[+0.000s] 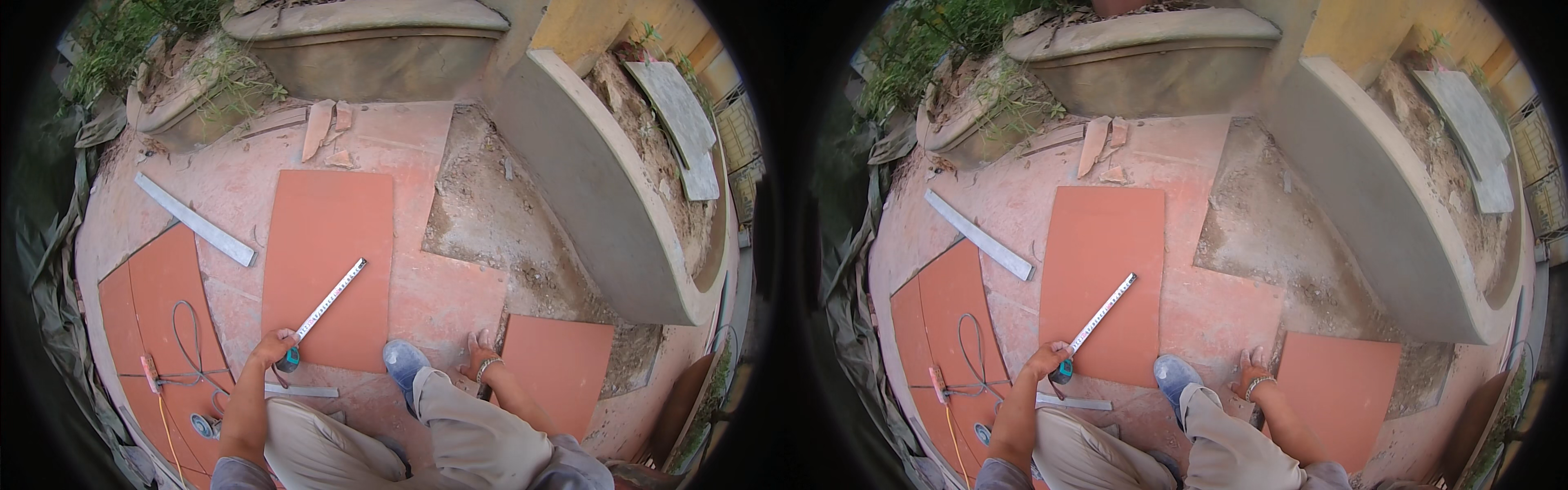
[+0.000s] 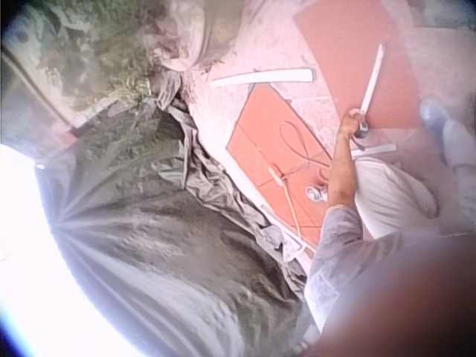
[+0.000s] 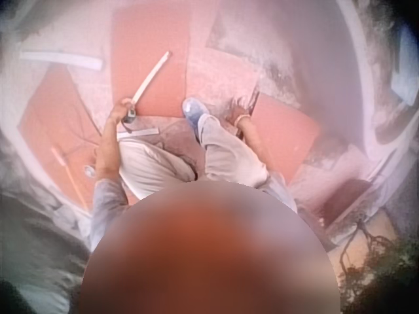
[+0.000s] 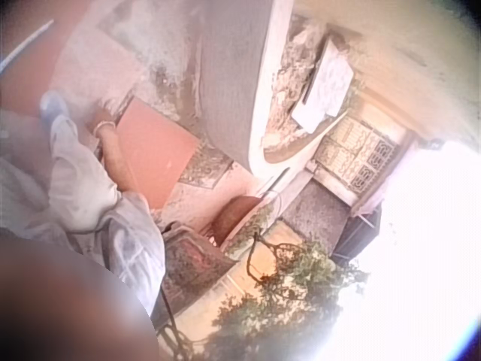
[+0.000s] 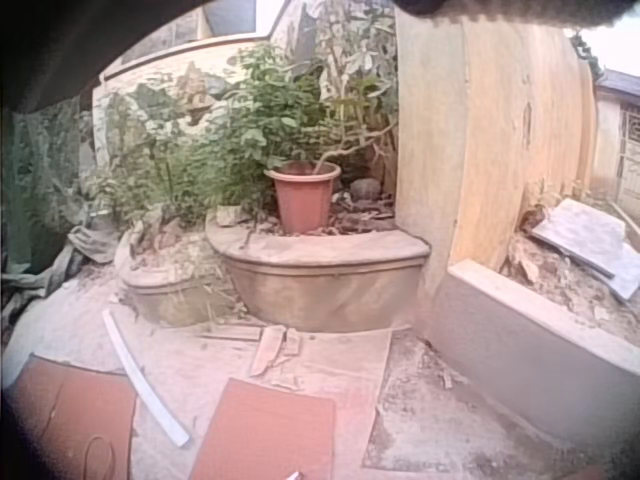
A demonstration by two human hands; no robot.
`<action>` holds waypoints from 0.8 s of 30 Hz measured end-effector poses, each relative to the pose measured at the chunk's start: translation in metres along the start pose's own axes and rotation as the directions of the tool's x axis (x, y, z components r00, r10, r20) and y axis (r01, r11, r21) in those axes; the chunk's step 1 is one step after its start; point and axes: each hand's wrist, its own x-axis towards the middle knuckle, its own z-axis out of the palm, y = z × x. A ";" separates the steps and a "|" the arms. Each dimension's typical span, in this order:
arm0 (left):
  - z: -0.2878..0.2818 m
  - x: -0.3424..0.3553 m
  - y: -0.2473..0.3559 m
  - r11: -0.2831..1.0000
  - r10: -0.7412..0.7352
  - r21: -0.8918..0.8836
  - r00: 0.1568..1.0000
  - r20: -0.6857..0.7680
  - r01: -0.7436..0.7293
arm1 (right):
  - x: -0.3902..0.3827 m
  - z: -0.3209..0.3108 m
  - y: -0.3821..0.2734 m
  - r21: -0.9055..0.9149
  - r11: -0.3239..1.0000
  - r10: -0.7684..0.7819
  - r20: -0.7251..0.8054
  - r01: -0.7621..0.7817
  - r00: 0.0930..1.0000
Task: The person measures a terracotta tile and the surrounding floor area with a tape measure. They mark the tile with a pencil and a metal straightedge, then use an angle grinder to cut the tile along the marked line.
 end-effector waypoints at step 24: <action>0.002 0.006 0.058 0.996 0.058 -0.060 0.998 -0.026 -0.059 | -0.025 -0.253 0.045 0.076 0.989 0.000 -0.862 0.129 0.507</action>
